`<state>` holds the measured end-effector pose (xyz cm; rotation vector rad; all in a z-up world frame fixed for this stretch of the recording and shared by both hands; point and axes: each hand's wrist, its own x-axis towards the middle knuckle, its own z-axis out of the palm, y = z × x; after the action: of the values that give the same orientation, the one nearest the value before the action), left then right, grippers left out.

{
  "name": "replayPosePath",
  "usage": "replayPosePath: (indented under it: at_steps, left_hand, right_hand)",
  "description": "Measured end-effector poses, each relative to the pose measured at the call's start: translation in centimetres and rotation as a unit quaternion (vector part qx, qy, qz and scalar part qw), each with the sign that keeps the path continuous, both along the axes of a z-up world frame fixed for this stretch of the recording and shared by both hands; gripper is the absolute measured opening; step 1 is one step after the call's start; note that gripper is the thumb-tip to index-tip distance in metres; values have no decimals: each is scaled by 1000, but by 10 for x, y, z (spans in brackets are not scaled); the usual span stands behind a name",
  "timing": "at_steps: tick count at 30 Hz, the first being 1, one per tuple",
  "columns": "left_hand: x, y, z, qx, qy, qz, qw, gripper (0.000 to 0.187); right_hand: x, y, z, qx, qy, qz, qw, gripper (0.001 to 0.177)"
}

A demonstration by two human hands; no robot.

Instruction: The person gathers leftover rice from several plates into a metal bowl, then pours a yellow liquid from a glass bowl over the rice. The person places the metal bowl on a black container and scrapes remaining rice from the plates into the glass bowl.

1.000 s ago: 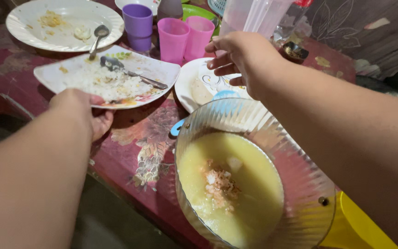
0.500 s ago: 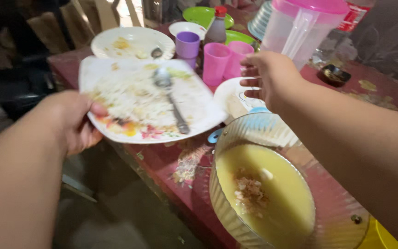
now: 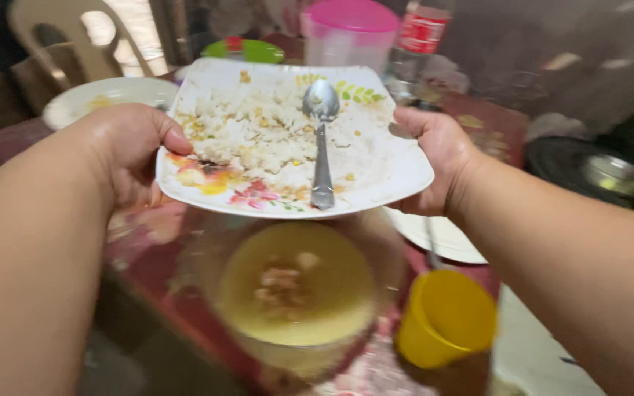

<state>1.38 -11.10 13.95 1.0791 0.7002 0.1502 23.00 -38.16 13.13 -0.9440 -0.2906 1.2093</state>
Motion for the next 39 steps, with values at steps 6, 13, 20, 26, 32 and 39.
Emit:
replayPosePath:
  at_steps: [6,13,20,26,32,39]
  left_hand:
    - [67,-109,-5,449,60,188,871,36]
    - [96,-269,-2,687,237,-60,684,39]
    - [94,-311,8,653,251,-101,708,46]
    - [86,-328,9,664,237,-113,701,42]
    - [72,-303,-2,776,169,-297,530,31]
    - [21,-273,-22,789,90,-103,599,32]
  right_hand:
    - [11,-87,-10,-17,1,-203,979,60]
    - [23,-132,-14,3,-63,-256,965,55]
    - [15,-155,-18,-3,-61,-256,965,55]
    - [-10,-153,-8,-27,-79,-275,958,56]
    - [-47,-151,2,-43,-58,-293,953,53]
    - [-80,-138,-4,55,-78,-296,950,51]
